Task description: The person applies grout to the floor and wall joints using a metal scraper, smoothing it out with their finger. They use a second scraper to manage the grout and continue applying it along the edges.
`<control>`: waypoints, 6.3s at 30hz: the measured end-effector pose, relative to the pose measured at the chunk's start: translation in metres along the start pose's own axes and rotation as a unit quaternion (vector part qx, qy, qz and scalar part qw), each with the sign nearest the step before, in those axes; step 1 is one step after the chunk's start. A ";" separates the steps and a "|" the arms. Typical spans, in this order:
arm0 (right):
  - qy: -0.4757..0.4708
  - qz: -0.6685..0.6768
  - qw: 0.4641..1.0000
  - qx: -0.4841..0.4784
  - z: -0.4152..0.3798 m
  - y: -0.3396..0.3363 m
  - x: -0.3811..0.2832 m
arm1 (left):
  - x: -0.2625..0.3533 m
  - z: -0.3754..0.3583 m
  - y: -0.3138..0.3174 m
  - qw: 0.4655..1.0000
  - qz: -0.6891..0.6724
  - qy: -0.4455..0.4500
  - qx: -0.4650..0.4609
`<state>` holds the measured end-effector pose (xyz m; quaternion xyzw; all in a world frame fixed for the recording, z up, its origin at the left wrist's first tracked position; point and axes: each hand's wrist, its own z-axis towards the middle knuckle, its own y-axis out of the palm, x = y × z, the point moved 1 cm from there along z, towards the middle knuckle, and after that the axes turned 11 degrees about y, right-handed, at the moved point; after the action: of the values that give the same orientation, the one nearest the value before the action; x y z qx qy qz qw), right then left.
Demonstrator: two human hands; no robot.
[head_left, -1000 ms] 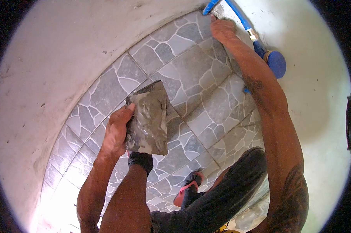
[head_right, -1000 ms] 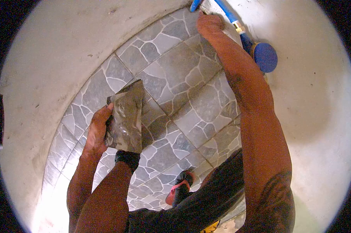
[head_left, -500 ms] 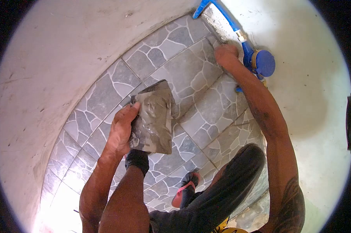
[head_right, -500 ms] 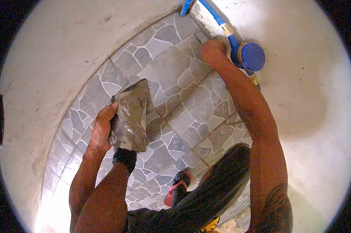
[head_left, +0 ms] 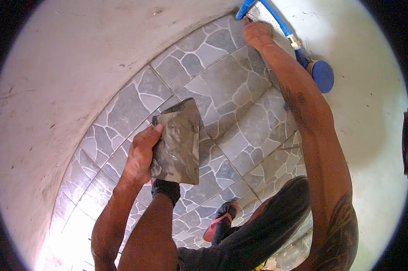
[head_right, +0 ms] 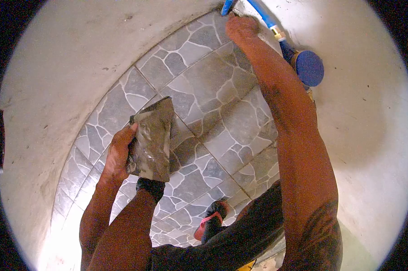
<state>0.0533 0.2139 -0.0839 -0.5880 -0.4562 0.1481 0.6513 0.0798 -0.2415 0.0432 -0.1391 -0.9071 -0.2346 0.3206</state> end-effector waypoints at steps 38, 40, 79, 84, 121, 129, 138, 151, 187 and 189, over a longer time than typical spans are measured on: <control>0.004 0.664 0.644 -0.379 -0.242 -0.124 0.038 | -0.006 0.036 0.027 0.999 -0.031 0.017 -0.005; 0.011 0.682 0.623 -0.384 -0.247 -0.139 0.036 | -0.006 0.036 0.029 0.999 -0.039 0.021 -0.005; -0.168 0.563 0.757 -0.286 -0.275 -0.170 0.012 | 0.001 0.019 0.050 0.995 -0.065 0.030 -0.066; -0.195 0.558 0.757 -0.278 -0.272 -0.171 0.013 | 0.000 0.021 0.048 0.996 -0.057 0.030 -0.068; -0.136 0.727 0.491 -0.461 -0.281 -0.173 0.018 | -0.007 0.031 0.041 0.991 -0.124 -0.004 -0.042; -0.043 0.766 0.380 -0.516 -0.276 -0.174 0.016 | -0.012 0.038 0.033 0.995 -0.082 0.008 -0.063; -0.092 0.432 0.896 0.048 -0.171 -0.089 0.025 | -0.011 0.029 0.008 0.998 -0.045 0.016 -0.040; 0.004 -0.017 0.999 0.036 -0.028 -0.032 0.009 | -0.002 0.011 -0.036 1.000 0.009 -0.008 -0.003; -0.107 -0.250 0.958 0.088 0.037 0.004 0.005 | -0.005 0.008 -0.052 1.000 0.007 -0.001 -0.007; -0.174 -0.235 0.956 0.028 0.018 -0.030 0.006 | -0.005 0.008 -0.051 1.000 0.002 0.000 -0.009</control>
<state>0.0322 0.2215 -0.0559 -0.4106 -0.6837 0.1032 0.5943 0.0591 -0.2819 0.0174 -0.1440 -0.9047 -0.2418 0.3199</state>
